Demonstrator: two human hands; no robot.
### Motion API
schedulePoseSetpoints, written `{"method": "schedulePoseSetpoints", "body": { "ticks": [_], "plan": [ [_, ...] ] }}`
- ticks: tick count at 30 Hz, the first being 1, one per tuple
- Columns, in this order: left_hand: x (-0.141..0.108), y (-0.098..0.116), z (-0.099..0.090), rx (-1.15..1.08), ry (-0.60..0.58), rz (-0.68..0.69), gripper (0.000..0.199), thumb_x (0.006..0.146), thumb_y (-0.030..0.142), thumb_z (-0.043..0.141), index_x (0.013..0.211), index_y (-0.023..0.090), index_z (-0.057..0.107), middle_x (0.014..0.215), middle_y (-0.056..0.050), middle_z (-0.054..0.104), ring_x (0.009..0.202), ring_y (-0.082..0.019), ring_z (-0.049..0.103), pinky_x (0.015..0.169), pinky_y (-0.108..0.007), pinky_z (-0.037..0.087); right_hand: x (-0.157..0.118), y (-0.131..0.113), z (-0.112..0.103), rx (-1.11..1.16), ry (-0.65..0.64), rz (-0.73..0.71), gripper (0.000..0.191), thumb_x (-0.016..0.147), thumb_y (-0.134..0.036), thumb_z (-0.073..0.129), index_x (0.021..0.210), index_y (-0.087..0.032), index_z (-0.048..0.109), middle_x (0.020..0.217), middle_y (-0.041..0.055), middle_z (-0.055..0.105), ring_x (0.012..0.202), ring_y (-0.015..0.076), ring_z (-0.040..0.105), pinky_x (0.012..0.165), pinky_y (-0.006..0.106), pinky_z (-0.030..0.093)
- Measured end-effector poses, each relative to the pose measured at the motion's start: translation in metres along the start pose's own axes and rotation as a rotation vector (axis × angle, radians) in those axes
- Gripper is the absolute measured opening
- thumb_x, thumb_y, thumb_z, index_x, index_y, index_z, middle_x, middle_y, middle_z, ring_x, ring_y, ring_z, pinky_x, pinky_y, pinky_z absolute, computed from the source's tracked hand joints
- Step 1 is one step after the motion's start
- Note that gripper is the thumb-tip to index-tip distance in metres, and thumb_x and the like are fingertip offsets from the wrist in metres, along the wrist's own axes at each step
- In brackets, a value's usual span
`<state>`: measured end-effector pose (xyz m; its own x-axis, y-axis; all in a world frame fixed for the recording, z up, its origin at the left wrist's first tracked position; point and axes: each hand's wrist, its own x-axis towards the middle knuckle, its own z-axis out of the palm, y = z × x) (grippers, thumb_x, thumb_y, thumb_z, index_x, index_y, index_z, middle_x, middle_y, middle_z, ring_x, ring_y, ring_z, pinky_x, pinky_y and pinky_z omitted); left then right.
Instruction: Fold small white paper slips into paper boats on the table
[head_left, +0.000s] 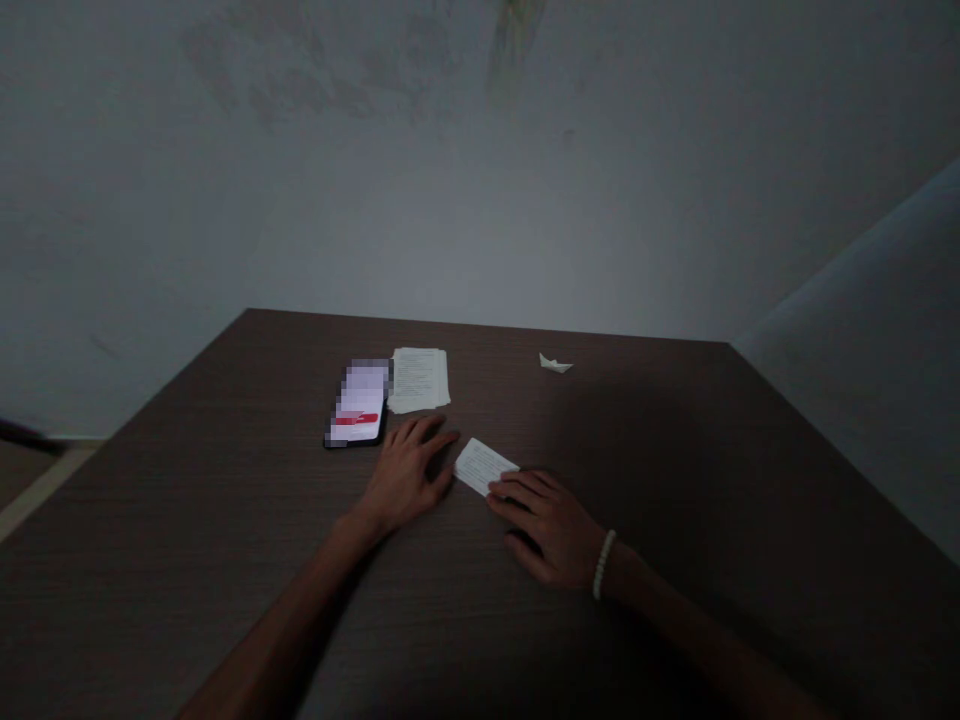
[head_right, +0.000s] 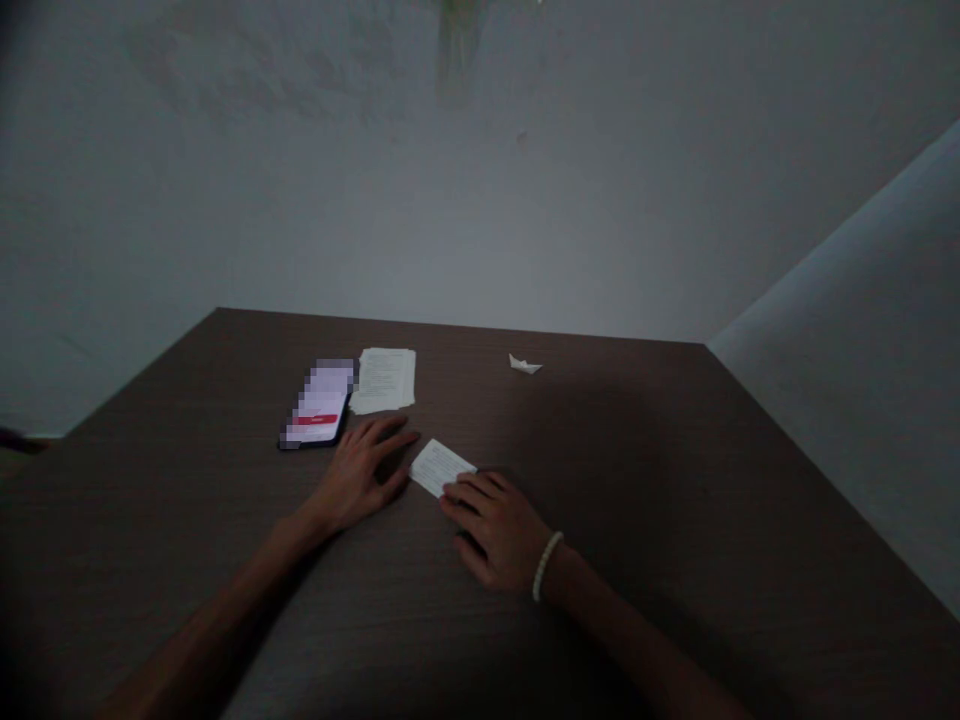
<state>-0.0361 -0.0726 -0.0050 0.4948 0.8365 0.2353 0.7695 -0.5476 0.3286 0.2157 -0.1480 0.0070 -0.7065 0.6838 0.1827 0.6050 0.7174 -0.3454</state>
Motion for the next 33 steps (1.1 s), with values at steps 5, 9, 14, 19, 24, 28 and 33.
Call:
{"method": "schedulePoseSetpoints", "body": {
  "ticks": [5,9,14,19,24,28,33],
  "plan": [
    [-0.002,0.001,-0.002,-0.029,0.003,0.070,0.042,0.085,0.022,0.050,0.127,0.021,0.056,0.140,-0.009,0.048,0.127,-0.029,0.042,0.103,-0.050,0.035,0.000,-0.001,0.000,0.012,-0.009,0.020,0.045,0.087,-0.026,0.052,0.131,-0.016,0.052,0.136,0.0111,0.054,0.128,0.0258,0.043,0.106,0.048,0.034],
    [-0.006,0.012,-0.005,-0.051,-0.090,0.262,0.043,0.092,0.021,0.043,0.134,0.024,0.050,0.148,-0.005,0.040,0.134,-0.025,0.038,0.107,-0.047,0.032,0.000,0.000,-0.001,0.025,-0.015,0.019,0.042,0.088,-0.027,0.052,0.128,-0.015,0.054,0.137,0.0104,0.053,0.129,0.0242,0.043,0.108,0.045,0.033],
    [-0.009,0.023,-0.006,-0.021,-0.217,0.372,0.039,0.095,0.025,0.041,0.132,0.025,0.053,0.148,-0.005,0.042,0.138,-0.025,0.034,0.109,-0.048,0.030,0.001,0.004,-0.003,0.038,-0.015,0.012,0.034,0.086,-0.024,0.053,0.119,-0.015,0.058,0.133,0.0098,0.057,0.128,0.0223,0.045,0.109,0.043,0.032],
    [-0.011,0.025,-0.007,0.017,-0.201,0.392,0.036,0.096,0.026,0.042,0.128,0.024,0.058,0.144,-0.008,0.046,0.134,-0.028,0.040,0.107,-0.049,0.033,0.000,0.007,0.000,0.027,0.013,0.018,0.031,0.088,-0.022,0.052,0.117,-0.017,0.060,0.133,0.0082,0.057,0.129,0.0218,0.045,0.109,0.043,0.032],
    [-0.017,0.026,-0.005,0.057,-0.180,0.420,0.041,0.094,0.024,0.044,0.135,0.026,0.051,0.146,-0.008,0.043,0.135,-0.031,0.038,0.105,-0.050,0.036,-0.001,0.006,0.001,0.013,0.029,0.019,0.031,0.089,-0.023,0.051,0.118,-0.018,0.060,0.133,0.0073,0.058,0.129,0.0225,0.045,0.108,0.042,0.033],
    [-0.022,0.027,-0.007,0.050,-0.164,0.407,0.041,0.092,0.022,0.047,0.132,0.026,0.055,0.146,-0.007,0.043,0.135,-0.032,0.037,0.104,-0.051,0.036,0.000,0.006,0.000,0.018,0.033,0.020,0.033,0.087,-0.022,0.052,0.119,-0.018,0.060,0.132,0.0076,0.058,0.128,0.0228,0.046,0.107,0.043,0.034],
    [-0.026,0.026,-0.012,0.071,-0.133,0.323,0.036,0.088,0.023,0.049,0.122,0.024,0.063,0.142,-0.008,0.048,0.130,-0.031,0.042,0.102,-0.052,0.038,0.000,0.006,0.000,0.029,0.039,0.023,0.031,0.087,-0.022,0.053,0.116,-0.019,0.061,0.130,0.0080,0.060,0.127,0.0240,0.047,0.106,0.045,0.035]
  ]
}}
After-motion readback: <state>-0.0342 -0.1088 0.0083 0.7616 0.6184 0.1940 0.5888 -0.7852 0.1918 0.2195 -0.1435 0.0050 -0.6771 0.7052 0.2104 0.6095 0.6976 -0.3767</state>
